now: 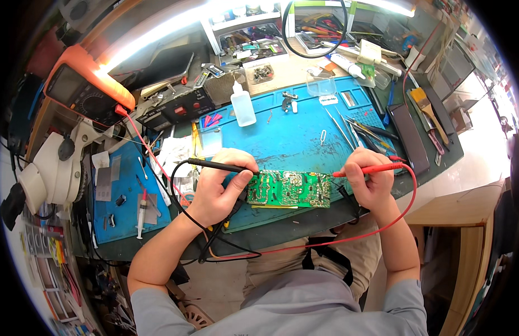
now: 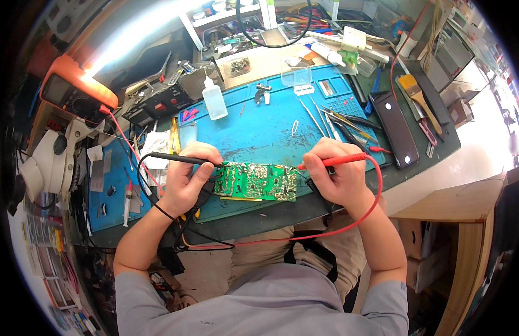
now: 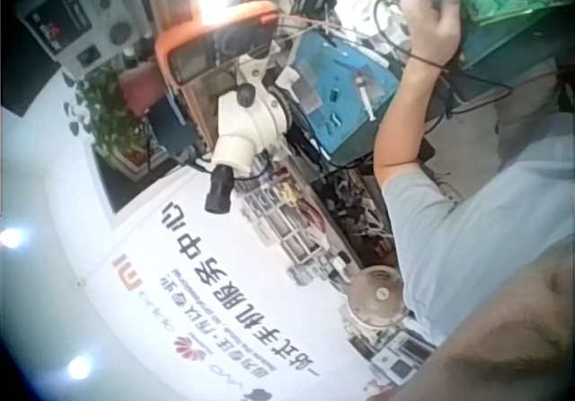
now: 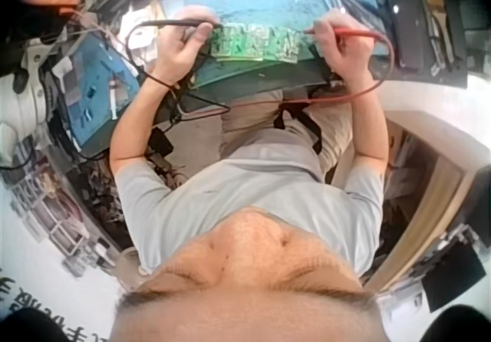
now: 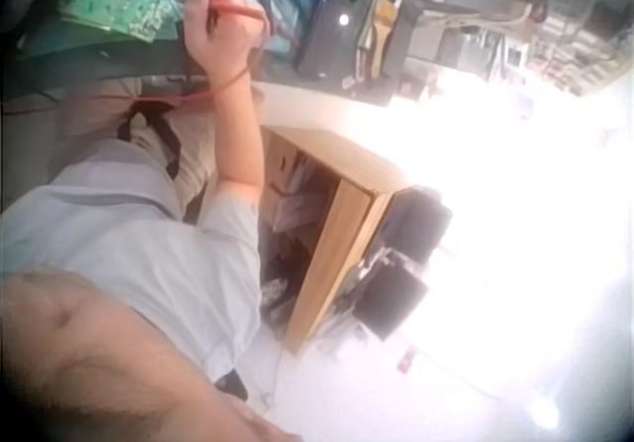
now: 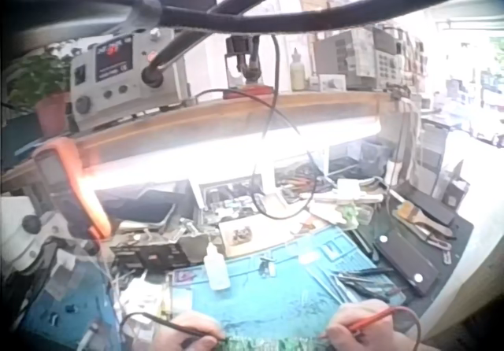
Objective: The person uses a multimeter to test various points on a green circuit board. They hold the board with one hand and probe different components with the red and black leads of the multimeter. The person systematically moves the probes across the board's surface, checking for continuity or voltage at different locations.
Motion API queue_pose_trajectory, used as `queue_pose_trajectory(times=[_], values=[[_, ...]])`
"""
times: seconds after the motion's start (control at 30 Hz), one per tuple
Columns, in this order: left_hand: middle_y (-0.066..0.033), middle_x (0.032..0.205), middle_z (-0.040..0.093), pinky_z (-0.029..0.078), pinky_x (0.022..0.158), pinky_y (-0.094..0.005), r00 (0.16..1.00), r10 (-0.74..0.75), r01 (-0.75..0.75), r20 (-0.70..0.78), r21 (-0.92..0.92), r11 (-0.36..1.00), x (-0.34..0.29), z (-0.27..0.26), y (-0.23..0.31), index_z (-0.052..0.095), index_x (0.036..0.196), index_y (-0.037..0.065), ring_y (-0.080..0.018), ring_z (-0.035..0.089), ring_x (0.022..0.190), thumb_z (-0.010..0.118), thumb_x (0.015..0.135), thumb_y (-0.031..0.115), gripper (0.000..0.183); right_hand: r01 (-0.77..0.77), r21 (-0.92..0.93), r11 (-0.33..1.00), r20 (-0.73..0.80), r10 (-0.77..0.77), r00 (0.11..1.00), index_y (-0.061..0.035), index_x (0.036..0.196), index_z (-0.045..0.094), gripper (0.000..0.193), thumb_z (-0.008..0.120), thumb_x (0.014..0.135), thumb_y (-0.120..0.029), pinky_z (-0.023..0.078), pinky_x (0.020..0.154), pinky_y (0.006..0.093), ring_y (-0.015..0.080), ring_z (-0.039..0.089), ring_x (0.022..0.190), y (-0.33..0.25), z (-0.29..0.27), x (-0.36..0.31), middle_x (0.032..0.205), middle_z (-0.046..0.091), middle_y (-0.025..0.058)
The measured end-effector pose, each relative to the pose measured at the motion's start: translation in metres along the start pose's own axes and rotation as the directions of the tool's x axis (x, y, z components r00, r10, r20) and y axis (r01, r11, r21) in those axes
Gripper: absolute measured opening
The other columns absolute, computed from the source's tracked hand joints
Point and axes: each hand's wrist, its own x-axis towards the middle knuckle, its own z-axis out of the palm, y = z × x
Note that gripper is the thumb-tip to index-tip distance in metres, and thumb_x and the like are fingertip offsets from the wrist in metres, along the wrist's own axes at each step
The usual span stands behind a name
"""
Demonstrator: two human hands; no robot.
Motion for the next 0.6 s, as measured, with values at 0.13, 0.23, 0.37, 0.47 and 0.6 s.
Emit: queue_pose_trajectory(times=[0.13, 0.23, 0.37, 0.47, 0.6], values=[[-0.0108, 0.101, 0.065, 0.048, 0.086, -0.0342, 1.000, -0.009, 0.009, 0.001, 0.009, 1.000, -0.0008, -0.0002, -0.0005, 0.062, 0.102, 0.001, -0.0229, 0.060, 0.095, 0.059, 0.100, 0.013, 0.012, 0.005, 0.019, 1.000, -0.001, -0.005, 1.000, -0.0015, 0.079, 0.063, 0.013, 0.066, 0.091, -0.002, 0.041, 0.048, 0.0279, 0.0170, 0.056, 0.052, 0.0001, 0.0007, 0.0010, 0.064, 0.064, 0.0072], [-0.0095, 0.100, 0.066, 0.047, 0.085, -0.0364, 0.999, -0.031, 0.031, -0.038, -0.009, 0.999, -0.0002, 0.0018, 0.0014, 0.064, 0.099, 0.003, -0.0268, 0.061, 0.094, 0.062, 0.096, 0.009, 0.008, 0.006, 0.015, 1.000, 0.000, -0.006, 1.000, -0.0012, 0.079, 0.063, 0.012, 0.066, 0.091, -0.002, 0.042, 0.048, 0.0279, 0.0173, 0.057, 0.052, -0.0007, 0.0003, 0.0015, 0.064, 0.064, 0.0076], [-0.0095, 0.100, 0.066, 0.047, 0.085, -0.0364, 0.999, -0.039, 0.039, -0.036, -0.022, 0.999, -0.0004, 0.0020, 0.0023, 0.064, 0.099, 0.003, -0.0267, 0.061, 0.094, 0.062, 0.096, 0.009, 0.008, 0.004, 0.019, 1.000, -0.005, -0.004, 1.000, -0.0010, 0.079, 0.063, 0.012, 0.066, 0.091, -0.002, 0.042, 0.047, 0.0279, 0.0175, 0.057, 0.052, -0.0007, 0.0012, 0.0014, 0.064, 0.064, 0.0081], [-0.0095, 0.100, 0.066, 0.047, 0.085, -0.0365, 0.999, -0.035, 0.034, -0.033, -0.032, 0.999, 0.0003, 0.0018, 0.0014, 0.064, 0.099, 0.002, -0.0268, 0.061, 0.094, 0.062, 0.095, 0.008, 0.007, 0.002, 0.006, 1.000, -0.006, -0.002, 1.000, -0.0010, 0.079, 0.063, 0.013, 0.066, 0.091, -0.002, 0.042, 0.047, 0.0279, 0.0172, 0.057, 0.052, -0.0010, 0.0006, 0.0012, 0.064, 0.064, 0.0081], [-0.0096, 0.100, 0.066, 0.047, 0.085, -0.0369, 0.999, -0.029, 0.027, -0.036, -0.035, 0.999, 0.0005, 0.0022, 0.0016, 0.064, 0.099, 0.002, -0.0272, 0.061, 0.094, 0.063, 0.095, 0.007, 0.007, -0.007, -0.018, 1.000, 0.020, 0.008, 1.000, -0.0013, 0.078, 0.063, 0.014, 0.066, 0.092, -0.003, 0.041, 0.047, 0.0275, 0.0164, 0.056, 0.051, 0.0003, -0.0016, 0.0002, 0.064, 0.064, 0.0076]])
